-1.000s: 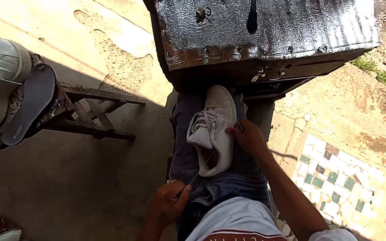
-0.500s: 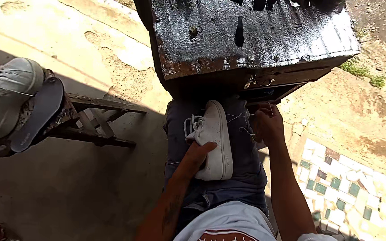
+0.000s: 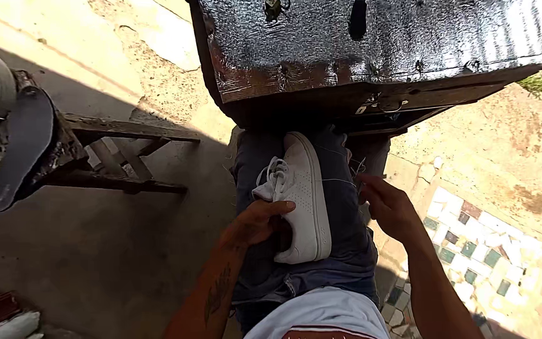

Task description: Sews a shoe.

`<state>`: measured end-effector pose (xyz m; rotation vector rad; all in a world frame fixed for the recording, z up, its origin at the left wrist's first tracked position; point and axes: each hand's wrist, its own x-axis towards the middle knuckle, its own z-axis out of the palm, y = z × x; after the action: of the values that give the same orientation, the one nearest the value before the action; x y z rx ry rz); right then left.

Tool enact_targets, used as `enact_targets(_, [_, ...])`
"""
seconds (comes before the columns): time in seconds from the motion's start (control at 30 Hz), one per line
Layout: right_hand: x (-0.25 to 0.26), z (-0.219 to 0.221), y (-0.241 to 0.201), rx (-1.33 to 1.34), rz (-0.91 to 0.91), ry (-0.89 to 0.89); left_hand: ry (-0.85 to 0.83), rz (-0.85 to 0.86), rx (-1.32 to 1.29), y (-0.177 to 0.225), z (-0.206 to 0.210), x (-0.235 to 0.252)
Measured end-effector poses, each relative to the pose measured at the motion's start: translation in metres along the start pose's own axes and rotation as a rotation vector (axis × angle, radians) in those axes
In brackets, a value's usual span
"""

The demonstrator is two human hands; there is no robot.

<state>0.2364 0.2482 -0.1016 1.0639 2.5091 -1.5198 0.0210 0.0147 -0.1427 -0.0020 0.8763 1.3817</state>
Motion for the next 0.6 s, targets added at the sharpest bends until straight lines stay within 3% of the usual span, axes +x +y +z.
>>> enact_targets(0.07, [-0.003,0.019,-0.015,-0.159,-0.074,-0.105,-0.003,-0.040,0.016,0.003,-0.002,0.003])
enact_targets(0.17, [0.001,0.033,-0.023,-0.262,-0.109,-0.114,-0.025,-0.070,0.028,0.004,-0.005,0.005])
enact_targets(0.6, [0.007,0.031,-0.025,-0.353,-0.150,-0.159,-0.113,-0.037,0.008,0.003,-0.013,0.008])
